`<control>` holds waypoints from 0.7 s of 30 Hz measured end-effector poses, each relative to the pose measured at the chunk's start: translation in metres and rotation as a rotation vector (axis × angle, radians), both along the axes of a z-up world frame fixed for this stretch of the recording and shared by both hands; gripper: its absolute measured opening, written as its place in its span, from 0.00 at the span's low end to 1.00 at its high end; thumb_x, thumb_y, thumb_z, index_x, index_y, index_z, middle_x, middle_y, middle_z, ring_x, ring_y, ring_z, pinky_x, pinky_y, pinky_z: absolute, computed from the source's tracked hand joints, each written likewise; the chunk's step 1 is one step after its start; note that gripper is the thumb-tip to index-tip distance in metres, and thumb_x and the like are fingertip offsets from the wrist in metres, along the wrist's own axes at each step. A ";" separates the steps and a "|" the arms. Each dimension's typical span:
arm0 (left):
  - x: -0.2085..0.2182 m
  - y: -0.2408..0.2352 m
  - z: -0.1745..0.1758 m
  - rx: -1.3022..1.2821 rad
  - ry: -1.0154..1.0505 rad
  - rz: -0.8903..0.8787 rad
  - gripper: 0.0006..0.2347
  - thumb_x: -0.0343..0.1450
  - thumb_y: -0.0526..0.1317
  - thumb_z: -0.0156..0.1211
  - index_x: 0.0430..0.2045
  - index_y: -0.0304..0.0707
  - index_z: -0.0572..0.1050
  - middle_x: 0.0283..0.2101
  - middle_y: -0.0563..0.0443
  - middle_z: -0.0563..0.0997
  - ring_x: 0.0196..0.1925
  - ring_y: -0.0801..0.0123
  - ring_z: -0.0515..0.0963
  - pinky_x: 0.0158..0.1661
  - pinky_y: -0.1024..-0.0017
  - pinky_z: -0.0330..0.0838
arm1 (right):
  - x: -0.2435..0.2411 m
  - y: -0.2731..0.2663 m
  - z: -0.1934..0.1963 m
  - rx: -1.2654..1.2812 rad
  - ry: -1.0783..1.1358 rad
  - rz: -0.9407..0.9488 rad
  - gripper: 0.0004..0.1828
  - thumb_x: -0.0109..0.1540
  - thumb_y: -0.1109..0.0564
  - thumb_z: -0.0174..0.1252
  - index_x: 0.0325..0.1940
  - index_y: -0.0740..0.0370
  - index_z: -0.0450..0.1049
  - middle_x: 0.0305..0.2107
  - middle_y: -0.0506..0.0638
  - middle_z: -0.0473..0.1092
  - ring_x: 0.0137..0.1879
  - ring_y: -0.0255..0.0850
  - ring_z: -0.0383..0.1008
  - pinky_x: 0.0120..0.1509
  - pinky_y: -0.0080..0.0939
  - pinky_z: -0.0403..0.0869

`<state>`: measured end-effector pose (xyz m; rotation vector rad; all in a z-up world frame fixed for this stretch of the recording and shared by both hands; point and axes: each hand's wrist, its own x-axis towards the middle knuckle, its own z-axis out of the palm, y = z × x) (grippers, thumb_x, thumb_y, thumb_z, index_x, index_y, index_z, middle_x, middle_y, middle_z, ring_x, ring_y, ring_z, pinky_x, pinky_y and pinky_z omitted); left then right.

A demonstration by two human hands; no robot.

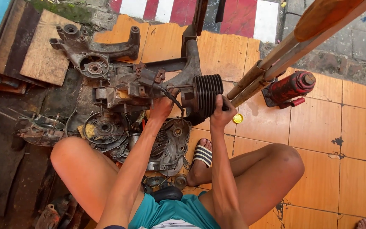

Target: Cleaning a motorcycle piston and engine components using a brush and a small scraping tool.

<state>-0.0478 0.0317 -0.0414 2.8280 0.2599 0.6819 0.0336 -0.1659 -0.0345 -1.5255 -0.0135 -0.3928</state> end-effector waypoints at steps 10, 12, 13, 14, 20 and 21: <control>0.006 0.008 -0.045 0.130 -0.051 0.002 0.08 0.78 0.36 0.57 0.48 0.44 0.82 0.24 0.51 0.82 0.29 0.58 0.85 0.38 0.55 0.78 | 0.007 -0.009 0.022 -0.145 0.149 0.090 0.19 0.62 0.43 0.68 0.32 0.62 0.83 0.22 0.54 0.73 0.35 0.35 0.71 0.42 0.42 0.72; 0.007 0.005 -0.024 0.212 -0.029 0.012 0.09 0.76 0.37 0.59 0.49 0.49 0.81 0.24 0.52 0.82 0.30 0.61 0.86 0.40 0.56 0.79 | 0.015 -0.004 0.028 -0.246 0.212 0.133 0.22 0.60 0.37 0.70 0.29 0.58 0.82 0.18 0.50 0.71 0.31 0.35 0.70 0.40 0.39 0.70; 0.007 0.003 -0.020 0.216 -0.031 0.015 0.09 0.76 0.37 0.59 0.49 0.49 0.81 0.24 0.52 0.82 0.30 0.61 0.86 0.40 0.56 0.79 | 0.019 -0.003 0.026 -0.244 0.208 0.136 0.22 0.60 0.37 0.70 0.29 0.58 0.82 0.18 0.50 0.71 0.31 0.35 0.70 0.40 0.39 0.70; 0.008 0.002 -0.015 0.184 -0.041 0.002 0.10 0.78 0.36 0.57 0.51 0.47 0.80 0.26 0.51 0.82 0.31 0.59 0.86 0.41 0.55 0.79 | 0.023 -0.002 0.024 -0.274 0.239 0.130 0.24 0.61 0.37 0.69 0.26 0.60 0.81 0.17 0.51 0.70 0.29 0.36 0.70 0.38 0.41 0.69; 0.013 0.008 -0.003 0.112 -0.009 -0.003 0.07 0.80 0.39 0.54 0.47 0.45 0.80 0.19 0.52 0.78 0.22 0.59 0.82 0.34 0.56 0.78 | 0.030 0.009 0.037 -0.237 0.245 0.063 0.25 0.61 0.38 0.69 0.23 0.61 0.81 0.14 0.52 0.71 0.28 0.34 0.71 0.35 0.39 0.69; 0.006 0.004 -0.001 0.065 0.009 -0.022 0.07 0.81 0.39 0.53 0.46 0.43 0.79 0.19 0.50 0.79 0.23 0.56 0.83 0.34 0.54 0.77 | 0.030 0.004 0.026 -0.210 0.249 0.055 0.26 0.60 0.38 0.70 0.21 0.62 0.81 0.14 0.55 0.72 0.27 0.37 0.73 0.36 0.43 0.69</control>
